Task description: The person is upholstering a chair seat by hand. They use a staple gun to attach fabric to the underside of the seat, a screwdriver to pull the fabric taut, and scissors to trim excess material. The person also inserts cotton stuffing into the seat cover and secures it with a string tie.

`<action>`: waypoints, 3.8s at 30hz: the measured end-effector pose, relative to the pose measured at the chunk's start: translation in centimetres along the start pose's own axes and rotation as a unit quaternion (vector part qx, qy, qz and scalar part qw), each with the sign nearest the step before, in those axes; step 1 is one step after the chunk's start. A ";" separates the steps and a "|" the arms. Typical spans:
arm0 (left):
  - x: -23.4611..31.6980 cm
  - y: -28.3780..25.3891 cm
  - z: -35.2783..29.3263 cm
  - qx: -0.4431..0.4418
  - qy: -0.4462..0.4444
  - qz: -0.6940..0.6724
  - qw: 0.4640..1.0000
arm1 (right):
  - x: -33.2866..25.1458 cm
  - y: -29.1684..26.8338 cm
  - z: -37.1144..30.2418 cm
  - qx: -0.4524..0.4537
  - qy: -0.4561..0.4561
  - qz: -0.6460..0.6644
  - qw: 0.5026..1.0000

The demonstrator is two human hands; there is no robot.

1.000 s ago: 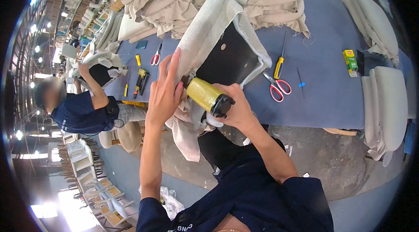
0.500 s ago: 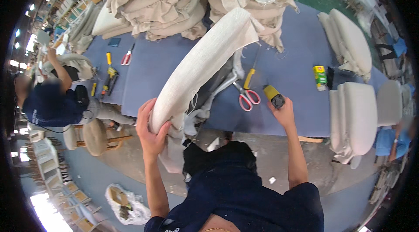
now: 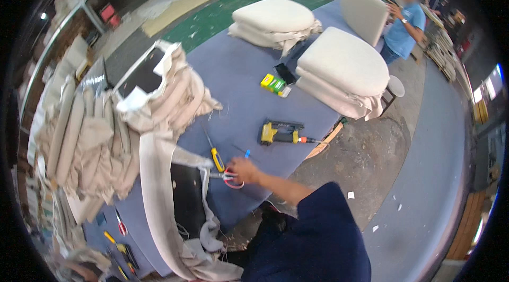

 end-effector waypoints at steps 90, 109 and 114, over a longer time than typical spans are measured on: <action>19.2 15.2 34.2 -0.477 0.147 0.396 0.771 | -16.5 -1.2 -4.9 0.302 0.171 0.453 0.821; 19.4 -0.2 23.9 -0.225 0.157 0.401 0.874 | 2.0 2.9 11.8 0.055 0.197 0.058 0.977; 23.0 2.4 22.4 -0.215 0.194 0.260 0.921 | 8.7 2.5 13.9 -0.091 0.170 0.337 0.922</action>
Point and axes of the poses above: each hand's wrist, its own z-axis towards the middle knuckle, its own y-axis out of the palm, x = y × z, the point moved 3 cm from there along z, towards the middle knuckle, and after that the axes turned 7 degrees about -x, right-handed, at the moved point
